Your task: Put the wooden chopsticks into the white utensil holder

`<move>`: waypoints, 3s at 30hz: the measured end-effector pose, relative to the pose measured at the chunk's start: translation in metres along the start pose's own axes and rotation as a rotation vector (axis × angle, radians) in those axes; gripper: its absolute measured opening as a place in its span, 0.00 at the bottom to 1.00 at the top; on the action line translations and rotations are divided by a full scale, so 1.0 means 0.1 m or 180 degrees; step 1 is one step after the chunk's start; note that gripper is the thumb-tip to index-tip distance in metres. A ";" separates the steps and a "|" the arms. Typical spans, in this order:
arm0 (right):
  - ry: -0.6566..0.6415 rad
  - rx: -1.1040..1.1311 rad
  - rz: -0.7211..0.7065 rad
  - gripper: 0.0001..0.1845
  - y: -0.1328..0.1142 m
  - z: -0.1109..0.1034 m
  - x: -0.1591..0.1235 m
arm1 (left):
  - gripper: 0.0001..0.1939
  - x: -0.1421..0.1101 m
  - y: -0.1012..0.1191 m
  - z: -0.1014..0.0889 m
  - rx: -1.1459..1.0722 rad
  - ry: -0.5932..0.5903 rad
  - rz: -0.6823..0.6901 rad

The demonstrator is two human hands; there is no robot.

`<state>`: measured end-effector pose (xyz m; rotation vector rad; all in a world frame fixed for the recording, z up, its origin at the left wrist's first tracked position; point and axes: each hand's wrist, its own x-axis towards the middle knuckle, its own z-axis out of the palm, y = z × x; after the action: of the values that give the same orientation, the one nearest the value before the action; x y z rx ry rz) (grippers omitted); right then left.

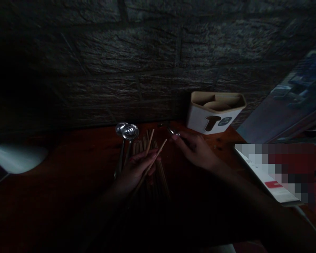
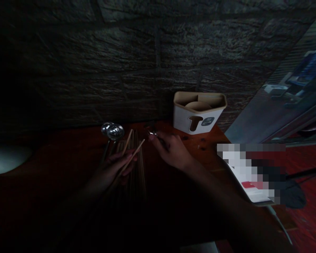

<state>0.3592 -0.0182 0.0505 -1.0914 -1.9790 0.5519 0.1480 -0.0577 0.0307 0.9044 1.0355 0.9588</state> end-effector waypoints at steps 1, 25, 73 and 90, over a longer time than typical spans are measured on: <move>-0.0058 0.0079 -0.0031 0.19 -0.01 0.01 -0.01 | 0.19 0.00 0.01 0.00 -0.0044 0.0035 0.0010; 0.0488 -0.0561 -0.0075 0.25 0.07 -0.02 0.03 | 0.18 -0.07 0.07 0.06 -0.0251 -0.0069 0.0229; -0.0816 0.1577 0.1279 0.27 -0.21 0.21 -0.13 | 0.18 -0.05 0.03 -0.01 -0.0411 -0.0372 0.0252; -0.0377 0.0452 -0.0021 0.18 -0.17 0.19 -0.14 | 0.19 -0.04 0.00 -0.04 -0.0116 -0.0465 0.0197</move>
<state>0.3402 -0.0390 0.0448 -0.9841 -2.0102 0.7569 0.1437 -0.0609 0.0308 0.9661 0.8678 0.9457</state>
